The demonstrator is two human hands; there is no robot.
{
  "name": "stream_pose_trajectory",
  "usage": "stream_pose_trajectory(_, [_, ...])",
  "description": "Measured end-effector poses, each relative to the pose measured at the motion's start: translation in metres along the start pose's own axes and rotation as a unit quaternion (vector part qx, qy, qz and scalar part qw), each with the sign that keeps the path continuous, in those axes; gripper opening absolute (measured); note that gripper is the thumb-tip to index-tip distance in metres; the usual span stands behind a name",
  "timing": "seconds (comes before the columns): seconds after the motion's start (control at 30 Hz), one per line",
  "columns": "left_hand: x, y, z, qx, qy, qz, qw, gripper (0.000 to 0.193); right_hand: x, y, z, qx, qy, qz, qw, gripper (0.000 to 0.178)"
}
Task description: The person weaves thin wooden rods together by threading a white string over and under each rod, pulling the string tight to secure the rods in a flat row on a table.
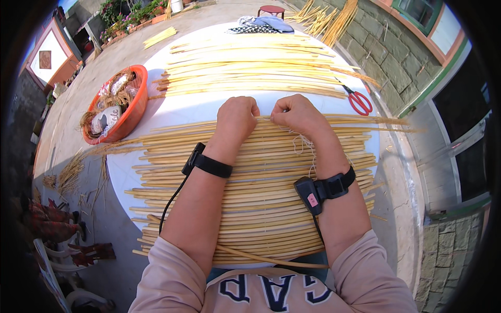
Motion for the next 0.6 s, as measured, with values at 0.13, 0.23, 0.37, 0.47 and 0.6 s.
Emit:
stream_pose_trajectory(0.13, [0.005, -0.001, 0.002, -0.012, 0.022, 0.032, 0.999, 0.007, 0.002, 0.005, 0.006, 0.010, 0.027, 0.019, 0.999, 0.012])
stream_pose_trajectory(0.23, [0.003, 0.000, 0.001, 0.007, 0.023, -0.004, 1.000, 0.010, -0.001, 0.004, 0.007, -0.002, 0.036, 0.000, 0.999, 0.012])
stream_pose_trajectory(0.37, [0.003, -0.001, 0.000, 0.014, 0.020, -0.010, 1.000, 0.010, -0.007, 0.000, 0.002, -0.006, 0.015, -0.046, 0.999, 0.013])
stream_pose_trajectory(0.47, [0.005, -0.001, 0.002, 0.005, 0.020, 0.014, 1.000, 0.010, -0.008, -0.001, 0.005, -0.035, 0.032, -0.051, 0.998, 0.015])
stream_pose_trajectory(0.6, [0.006, 0.000, 0.001, 0.011, 0.010, 0.021, 1.000, 0.012, -0.003, -0.001, 0.004, -0.014, 0.068, -0.031, 0.997, 0.016])
Point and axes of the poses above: each hand's wrist, its own y-axis away from the middle knuckle, its own x-axis out of the palm, z = x × y, the point moved 7 cm from there along -y, towards the middle knuckle, and after that the axes turned 15 degrees about -y, right-handed, at the moved point
